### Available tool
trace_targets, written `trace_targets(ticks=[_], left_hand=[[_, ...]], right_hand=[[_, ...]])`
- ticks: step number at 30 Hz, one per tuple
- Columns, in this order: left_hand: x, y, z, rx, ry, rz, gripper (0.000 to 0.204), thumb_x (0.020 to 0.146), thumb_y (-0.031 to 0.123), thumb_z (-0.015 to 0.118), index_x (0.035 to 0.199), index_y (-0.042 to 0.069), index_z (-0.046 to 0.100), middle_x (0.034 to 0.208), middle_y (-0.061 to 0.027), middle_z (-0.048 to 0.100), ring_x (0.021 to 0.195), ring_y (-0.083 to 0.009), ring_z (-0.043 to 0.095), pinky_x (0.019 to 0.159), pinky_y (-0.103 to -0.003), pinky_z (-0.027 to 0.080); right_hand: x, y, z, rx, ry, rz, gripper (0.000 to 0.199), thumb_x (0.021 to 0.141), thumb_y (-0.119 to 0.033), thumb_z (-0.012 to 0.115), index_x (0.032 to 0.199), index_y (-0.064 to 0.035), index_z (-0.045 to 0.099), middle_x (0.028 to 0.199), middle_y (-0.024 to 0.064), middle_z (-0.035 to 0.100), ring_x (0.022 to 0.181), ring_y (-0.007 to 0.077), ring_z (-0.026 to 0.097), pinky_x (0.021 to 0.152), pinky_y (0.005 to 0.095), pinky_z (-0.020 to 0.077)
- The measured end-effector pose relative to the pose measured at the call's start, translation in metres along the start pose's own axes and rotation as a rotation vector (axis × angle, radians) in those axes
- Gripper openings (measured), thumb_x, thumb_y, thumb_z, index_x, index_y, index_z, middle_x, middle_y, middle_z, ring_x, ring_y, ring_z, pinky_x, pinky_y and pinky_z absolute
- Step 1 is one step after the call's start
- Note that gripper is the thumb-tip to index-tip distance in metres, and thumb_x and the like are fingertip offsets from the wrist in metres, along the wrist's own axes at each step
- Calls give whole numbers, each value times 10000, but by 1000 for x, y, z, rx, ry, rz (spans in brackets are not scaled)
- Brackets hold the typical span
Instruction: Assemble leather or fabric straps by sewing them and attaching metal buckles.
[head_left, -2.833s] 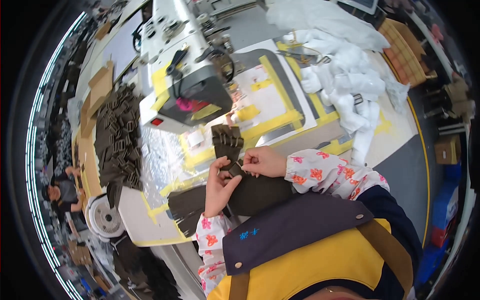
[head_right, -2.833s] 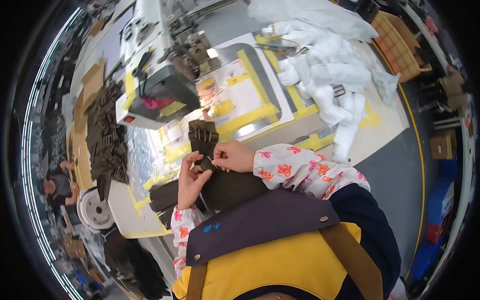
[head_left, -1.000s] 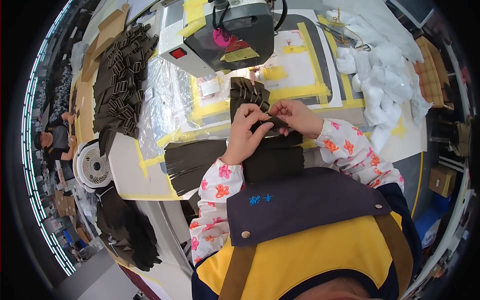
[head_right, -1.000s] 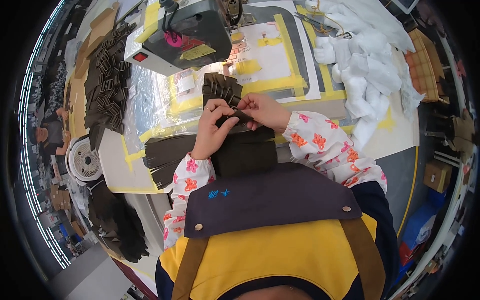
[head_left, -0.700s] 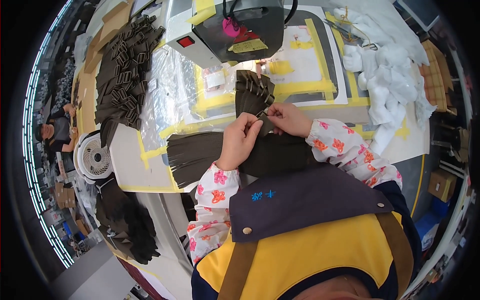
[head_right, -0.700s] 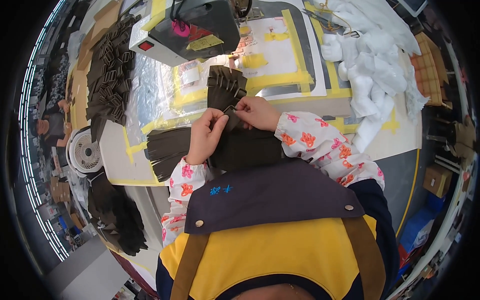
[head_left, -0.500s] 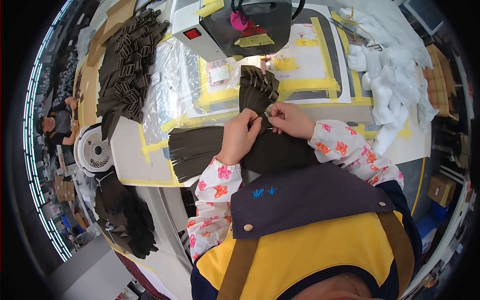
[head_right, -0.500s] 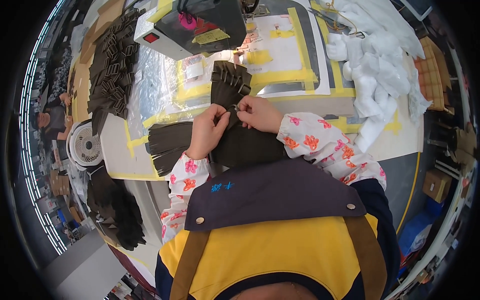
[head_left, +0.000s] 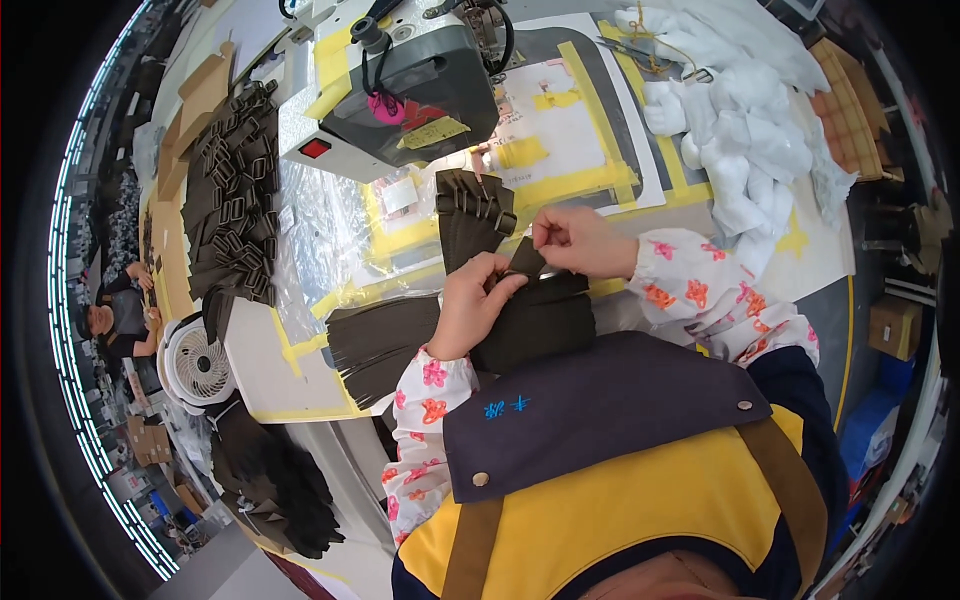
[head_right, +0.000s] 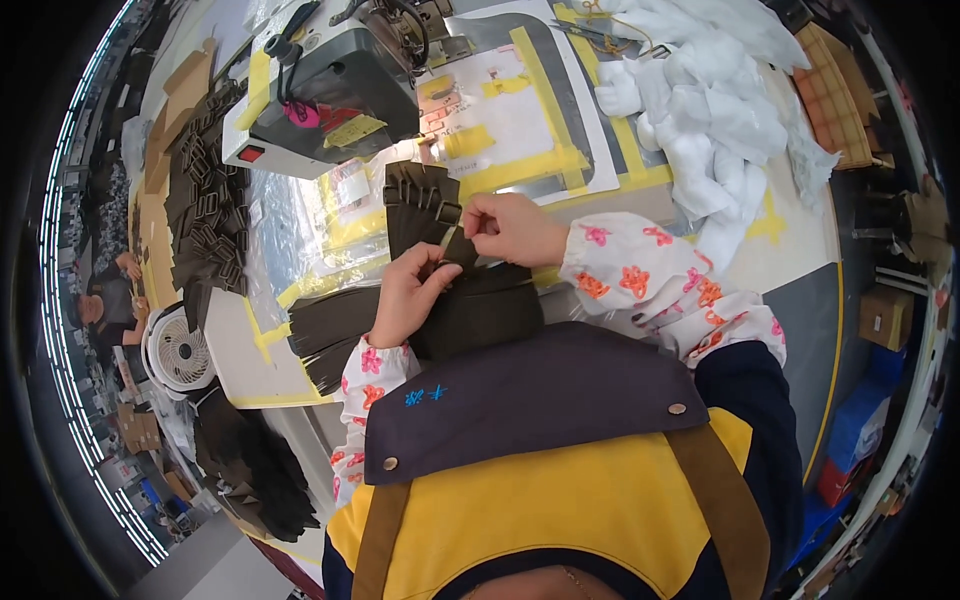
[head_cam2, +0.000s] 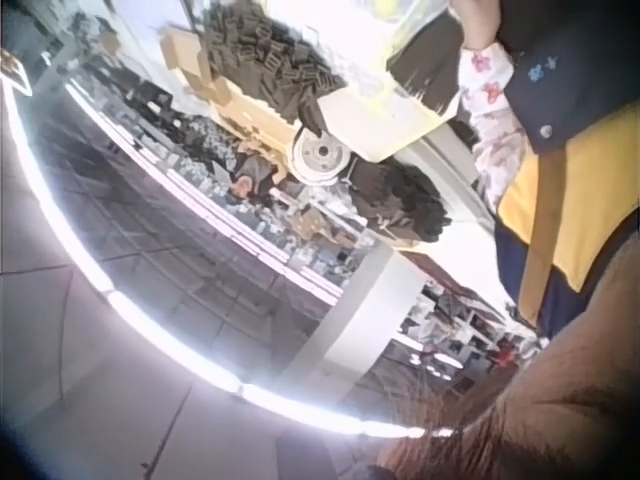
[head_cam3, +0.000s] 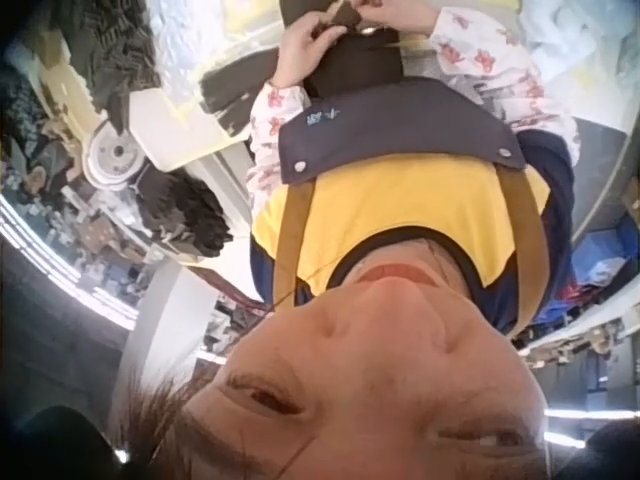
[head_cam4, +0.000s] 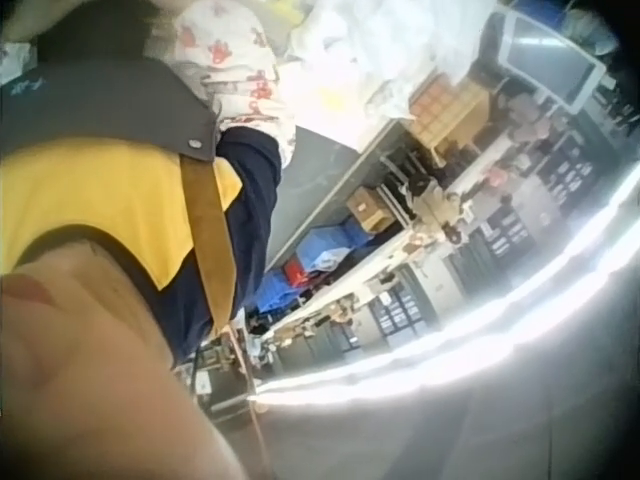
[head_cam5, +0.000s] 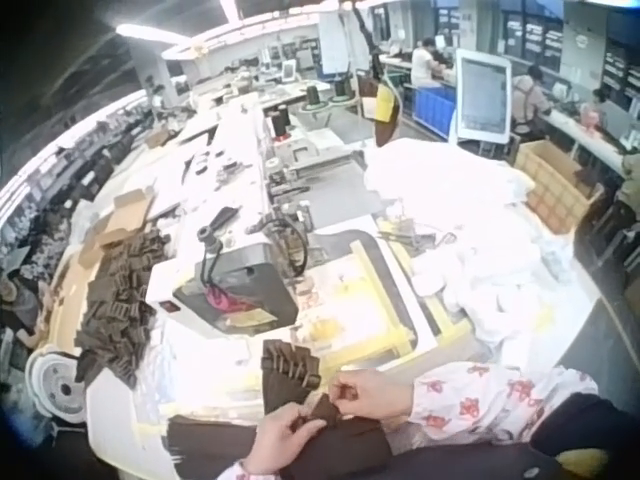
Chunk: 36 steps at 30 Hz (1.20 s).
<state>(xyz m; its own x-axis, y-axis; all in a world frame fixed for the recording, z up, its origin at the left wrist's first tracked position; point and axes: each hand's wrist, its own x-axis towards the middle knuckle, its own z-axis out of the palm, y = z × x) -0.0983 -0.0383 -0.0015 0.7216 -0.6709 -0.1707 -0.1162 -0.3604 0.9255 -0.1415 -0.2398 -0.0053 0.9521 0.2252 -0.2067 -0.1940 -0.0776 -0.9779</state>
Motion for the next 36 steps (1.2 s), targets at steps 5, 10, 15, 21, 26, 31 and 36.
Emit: trace_targets(ticks=[5,10,15,21,26,31,36], left_hand=[[15,-9,19,382,323,264,200,749,64,642,921,8,558,812,-140,576,638,-282,564,552,-334,449],[27,-26,8,672,438,353,141,798,37,546,940,37,545,859,-143,554,666,-344,567,539,-401,464],[37,-37,-29,737,588,185,180,780,38,552,956,8,533,864,-169,551,765,-367,551,605,-425,459],[6,-22,-20,451,660,96,396,758,3,577,1145,15,490,1147,-201,457,804,-292,564,678,-370,482],[11,-10,-2,670,587,314,271,757,53,614,1018,6,556,1082,-166,514,800,-282,564,688,-355,476],[12,-8,18,555,105,179,153,811,188,587,854,47,629,806,-110,609,771,-299,583,685,-353,466],[12,-10,13,416,-74,160,248,822,285,563,812,52,647,796,-139,609,776,-321,574,681,-395,451]], right_hand=[[-6,-48,-102,-638,326,-280,67,818,-63,552,843,-5,528,666,49,544,576,101,510,536,231,423],[-16,-24,-248,-1582,682,61,121,736,-23,535,841,-45,591,803,123,598,778,297,575,687,348,467],[-9,-28,-279,-1425,410,278,114,683,-33,580,779,-67,632,820,110,619,795,275,594,699,348,479],[66,-35,-257,-1694,172,578,254,539,-116,740,762,-49,638,767,128,639,758,274,626,631,339,513],[41,-20,-301,-1604,161,572,246,545,-112,734,754,-34,630,760,132,637,741,275,623,625,335,507],[30,-14,-320,-1488,72,549,236,553,-106,726,743,-16,620,751,138,634,720,277,620,617,329,499],[-7,-33,-286,-1220,308,174,143,628,-26,651,750,-1,579,742,151,592,691,262,588,589,328,451]])
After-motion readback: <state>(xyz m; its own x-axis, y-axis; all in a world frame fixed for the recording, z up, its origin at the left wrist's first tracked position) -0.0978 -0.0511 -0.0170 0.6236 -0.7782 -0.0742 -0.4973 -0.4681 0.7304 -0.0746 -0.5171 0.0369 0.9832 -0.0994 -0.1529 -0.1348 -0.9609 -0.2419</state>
